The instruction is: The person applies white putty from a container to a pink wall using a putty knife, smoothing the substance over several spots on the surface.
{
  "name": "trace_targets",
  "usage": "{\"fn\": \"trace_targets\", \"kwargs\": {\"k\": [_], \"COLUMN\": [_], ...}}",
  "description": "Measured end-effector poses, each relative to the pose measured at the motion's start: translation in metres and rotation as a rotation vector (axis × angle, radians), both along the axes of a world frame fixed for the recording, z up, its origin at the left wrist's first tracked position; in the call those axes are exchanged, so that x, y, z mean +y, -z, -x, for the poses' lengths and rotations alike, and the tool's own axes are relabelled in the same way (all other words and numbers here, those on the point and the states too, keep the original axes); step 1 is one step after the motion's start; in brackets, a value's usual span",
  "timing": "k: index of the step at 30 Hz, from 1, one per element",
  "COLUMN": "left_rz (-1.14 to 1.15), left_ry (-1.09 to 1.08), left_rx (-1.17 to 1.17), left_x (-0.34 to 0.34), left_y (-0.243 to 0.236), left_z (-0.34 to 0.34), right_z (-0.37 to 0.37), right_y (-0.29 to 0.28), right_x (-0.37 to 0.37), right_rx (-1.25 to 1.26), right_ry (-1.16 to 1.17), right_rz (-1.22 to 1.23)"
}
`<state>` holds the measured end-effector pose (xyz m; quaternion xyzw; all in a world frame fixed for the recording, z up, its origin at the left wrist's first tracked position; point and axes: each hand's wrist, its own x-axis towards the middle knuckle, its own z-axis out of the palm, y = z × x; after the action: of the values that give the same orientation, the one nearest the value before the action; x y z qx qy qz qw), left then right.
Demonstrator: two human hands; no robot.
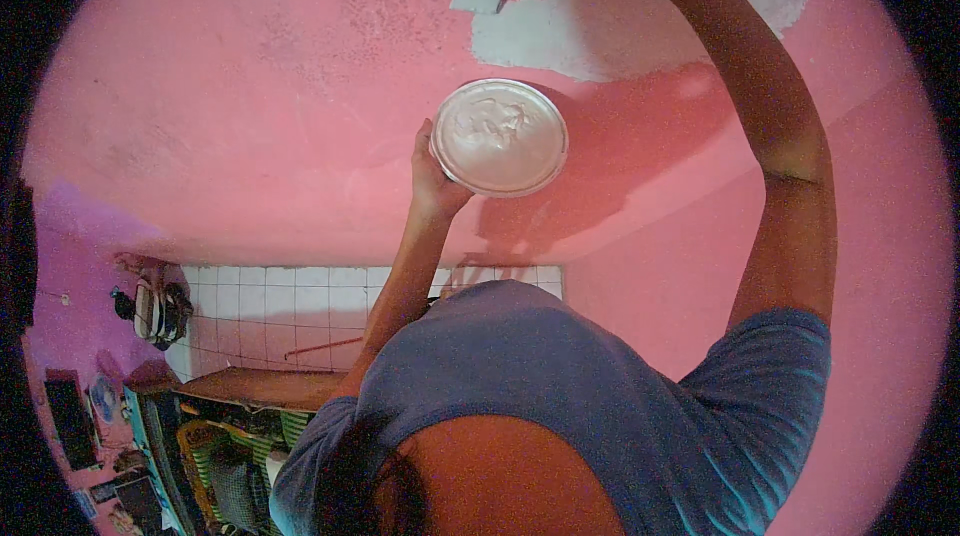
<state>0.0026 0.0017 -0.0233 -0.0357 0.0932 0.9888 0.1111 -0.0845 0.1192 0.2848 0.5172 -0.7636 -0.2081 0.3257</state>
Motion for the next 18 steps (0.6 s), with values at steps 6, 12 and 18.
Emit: {"fn": "trace_targets", "kwargs": {"k": [6, 12, 18], "left_rz": [0.002, 0.022, 0.002], "left_ry": [0.034, 0.003, 0.017], "left_rx": [0.012, 0.0, 0.022], "left_x": [0.01, 0.006, 0.006], "left_y": [-0.006, -0.006, -0.002], "left_z": [0.005, 0.0, 0.003], "right_z": [0.04, 0.044, 0.028], "right_y": [0.069, 0.065, -0.01], "right_x": [0.024, 0.022, 0.029], "right_rx": [0.034, 0.111, -0.008], "right_ry": [-0.249, -0.134, -0.124], "right_rz": [-0.106, -0.183, -0.031]}}
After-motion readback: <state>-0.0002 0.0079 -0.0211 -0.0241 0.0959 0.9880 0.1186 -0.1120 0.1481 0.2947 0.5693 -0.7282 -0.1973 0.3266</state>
